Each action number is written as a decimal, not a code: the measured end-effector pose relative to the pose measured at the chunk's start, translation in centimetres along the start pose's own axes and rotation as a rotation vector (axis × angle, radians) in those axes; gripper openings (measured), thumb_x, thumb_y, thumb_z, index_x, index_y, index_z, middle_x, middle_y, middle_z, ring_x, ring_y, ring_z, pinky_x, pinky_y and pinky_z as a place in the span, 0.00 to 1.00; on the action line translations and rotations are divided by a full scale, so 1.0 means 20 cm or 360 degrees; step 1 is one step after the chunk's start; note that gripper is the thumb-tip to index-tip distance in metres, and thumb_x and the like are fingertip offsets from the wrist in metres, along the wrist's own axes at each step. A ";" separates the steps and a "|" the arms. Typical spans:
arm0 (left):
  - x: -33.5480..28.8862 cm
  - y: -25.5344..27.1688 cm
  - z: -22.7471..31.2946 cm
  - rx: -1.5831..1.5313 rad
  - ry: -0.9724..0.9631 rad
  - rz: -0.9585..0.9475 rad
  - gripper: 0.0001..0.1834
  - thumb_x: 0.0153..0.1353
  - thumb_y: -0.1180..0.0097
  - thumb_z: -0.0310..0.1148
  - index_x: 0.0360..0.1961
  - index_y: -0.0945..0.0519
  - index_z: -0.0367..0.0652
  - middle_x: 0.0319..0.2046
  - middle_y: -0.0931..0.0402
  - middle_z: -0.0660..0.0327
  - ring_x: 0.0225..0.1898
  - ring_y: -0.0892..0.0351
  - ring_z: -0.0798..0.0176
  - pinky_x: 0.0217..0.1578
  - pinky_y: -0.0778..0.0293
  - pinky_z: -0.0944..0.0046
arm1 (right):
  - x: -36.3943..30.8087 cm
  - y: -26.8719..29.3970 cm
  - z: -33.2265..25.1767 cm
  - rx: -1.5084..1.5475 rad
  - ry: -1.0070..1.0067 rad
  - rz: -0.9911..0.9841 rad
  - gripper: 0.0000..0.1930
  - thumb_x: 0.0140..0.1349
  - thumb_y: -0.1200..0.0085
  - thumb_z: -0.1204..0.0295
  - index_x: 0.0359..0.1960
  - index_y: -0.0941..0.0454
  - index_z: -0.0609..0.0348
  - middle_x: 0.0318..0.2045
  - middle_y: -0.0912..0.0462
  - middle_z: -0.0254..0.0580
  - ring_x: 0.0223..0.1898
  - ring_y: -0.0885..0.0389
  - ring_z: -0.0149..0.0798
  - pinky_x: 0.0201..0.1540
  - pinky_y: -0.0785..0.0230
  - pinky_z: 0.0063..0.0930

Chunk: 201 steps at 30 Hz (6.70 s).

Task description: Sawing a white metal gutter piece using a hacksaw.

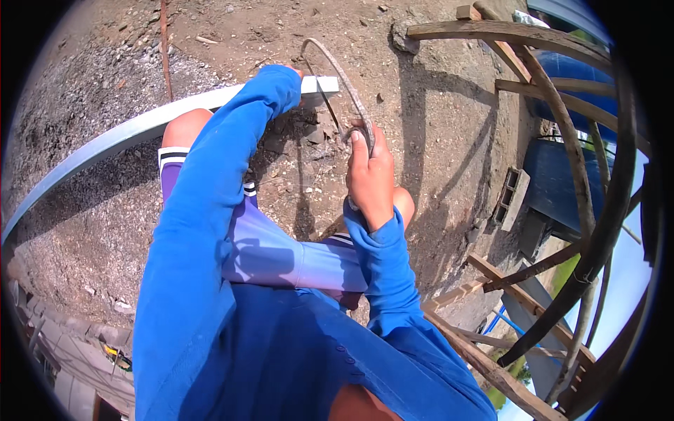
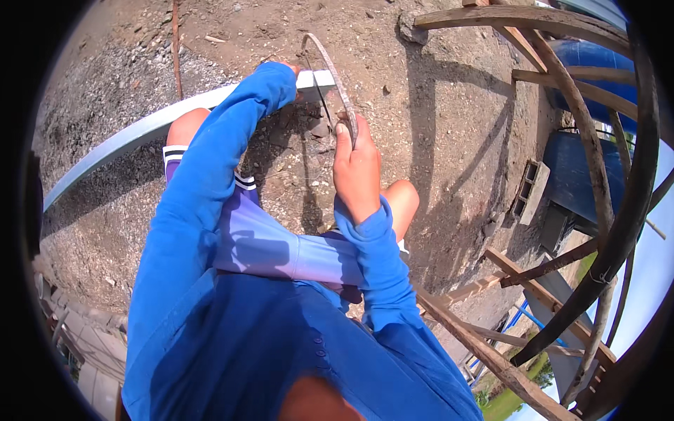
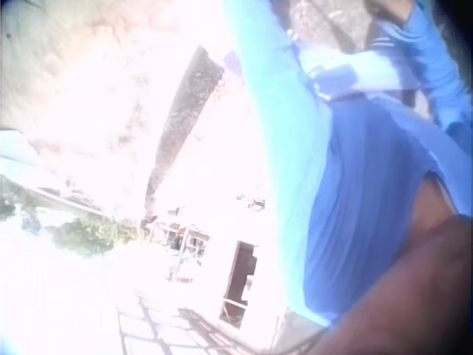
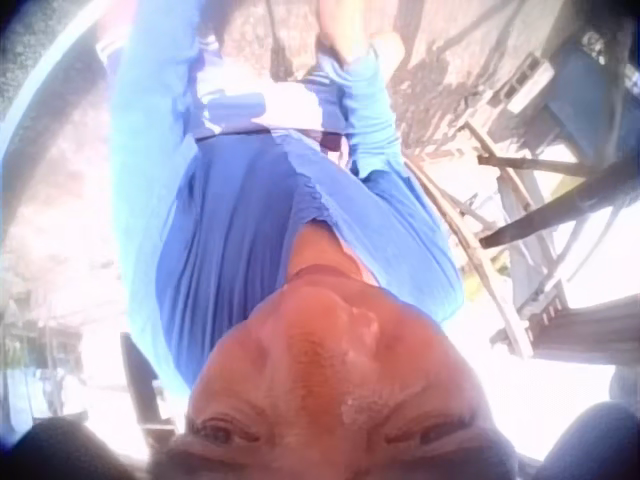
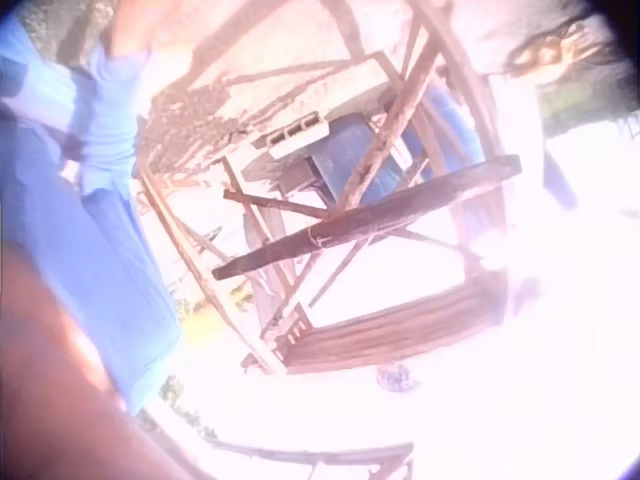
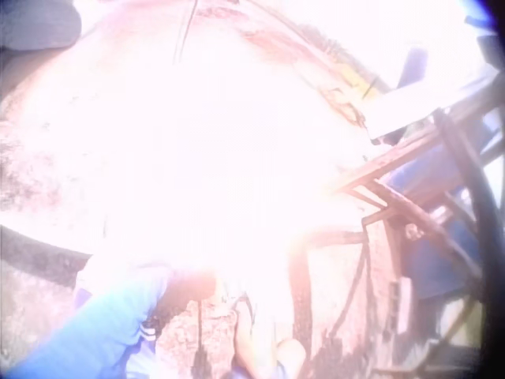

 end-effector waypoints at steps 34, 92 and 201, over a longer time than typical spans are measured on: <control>0.01 0.08 0.15 -0.0024 -0.0098 0.0134 0.31 0.51 0.32 0.53 0.53 0.19 0.48 0.48 0.18 0.50 0.50 0.18 0.45 0.51 0.23 0.50 | 0.42 -0.23 0.06 -0.0220 0.0273 0.0149 0.16 0.70 0.54 0.69 0.52 0.28 0.69 0.39 0.19 0.69 0.42 0.20 0.67 0.42 0.28 0.53; -0.02 0.03 0.07 -0.0130 -0.0102 0.0113 0.30 0.50 0.31 0.51 0.51 0.18 0.45 0.50 0.19 0.50 0.51 0.19 0.45 0.51 0.23 0.51 | 0.16 -0.17 0.04 0.0066 0.0100 0.0130 0.17 0.71 0.53 0.68 0.56 0.28 0.64 0.41 0.17 0.63 0.44 0.17 0.60 0.46 0.28 0.47; 0.18 -0.21 0.01 -0.0653 -0.0619 -0.0335 0.25 0.44 0.35 0.34 0.44 0.20 0.33 0.34 0.16 0.55 0.36 0.16 0.59 0.40 0.21 0.61 | -0.81 0.21 -0.78 0.1009 -0.1315 0.2217 0.33 0.76 0.60 0.54 0.63 0.39 0.80 0.11 0.43 0.23 0.10 0.47 0.17 0.14 0.48 0.16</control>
Point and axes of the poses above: each hand's wrist, its own x-axis towards the middle knuckle, its own y-axis out of the back of the hand, z = x × y, the point moved 5 cm from there along x, towards the middle knuckle
